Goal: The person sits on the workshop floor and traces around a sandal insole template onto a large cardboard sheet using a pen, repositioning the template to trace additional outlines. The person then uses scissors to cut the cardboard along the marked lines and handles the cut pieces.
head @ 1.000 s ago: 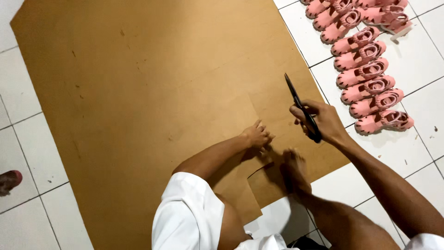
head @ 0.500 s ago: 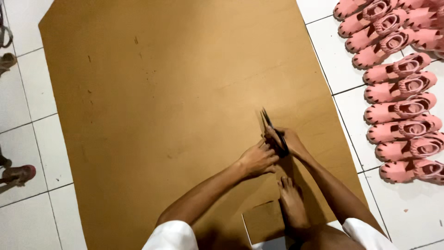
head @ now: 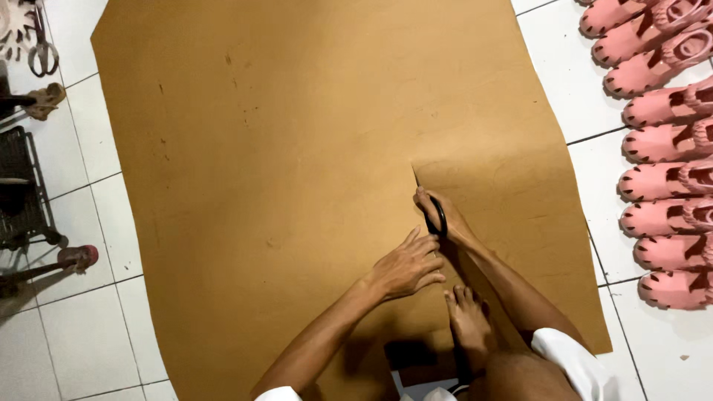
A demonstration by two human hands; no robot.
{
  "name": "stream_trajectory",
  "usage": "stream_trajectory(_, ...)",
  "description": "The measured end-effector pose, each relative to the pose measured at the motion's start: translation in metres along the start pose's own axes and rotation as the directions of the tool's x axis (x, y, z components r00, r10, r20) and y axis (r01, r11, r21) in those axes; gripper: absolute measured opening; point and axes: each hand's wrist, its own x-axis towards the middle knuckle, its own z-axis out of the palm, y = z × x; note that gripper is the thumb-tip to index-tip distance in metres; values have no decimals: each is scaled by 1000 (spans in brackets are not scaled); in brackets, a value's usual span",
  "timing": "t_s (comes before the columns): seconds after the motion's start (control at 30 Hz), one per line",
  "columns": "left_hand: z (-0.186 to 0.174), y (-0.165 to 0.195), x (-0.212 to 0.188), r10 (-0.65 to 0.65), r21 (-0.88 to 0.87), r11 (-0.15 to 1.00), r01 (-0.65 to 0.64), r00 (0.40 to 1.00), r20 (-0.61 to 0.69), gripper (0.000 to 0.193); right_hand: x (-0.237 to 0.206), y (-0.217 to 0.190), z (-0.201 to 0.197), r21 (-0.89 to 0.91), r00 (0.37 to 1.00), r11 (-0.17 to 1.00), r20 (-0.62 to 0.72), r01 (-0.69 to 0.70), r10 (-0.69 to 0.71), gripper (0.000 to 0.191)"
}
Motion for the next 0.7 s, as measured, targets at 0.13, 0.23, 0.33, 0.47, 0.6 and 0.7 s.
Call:
stream_trajectory(0.13, 0, 2, -4, -95, -173, 980, 97, 995, 16, 35, -6, 11, -7, 105, 976, 971, 66, -215, 209, 61)
stream_trajectory(0.23, 5, 4, -4, -85, -132, 988, 78, 995, -49, 30, -2, 1, -6, 89, 993, 990, 37, -111, 108, 59)
stream_trajectory(0.33, 11, 6, -3, -80, -84, 994, 69, 989, -128, 25, 7, -21, 0, -14, 1000, 1000, -18, 19, -19, 63)
stream_trajectory(0.47, 15, 5, -3, -75, -86, 994, 62, 986, -151, 24, 7, -45, 2, -115, 994, 991, -92, -63, 53, 66)
stream_trajectory(0.6, 18, 4, -5, -58, -48, 998, 51, 986, -159, 23, 2, -57, 3, -90, 991, 995, -119, 44, -55, 67)
stream_trajectory(0.7, 21, 4, -5, -72, -70, 996, 61, 985, -156, 23, 2, -63, 5, 0, 987, 998, -148, -58, 58, 64)
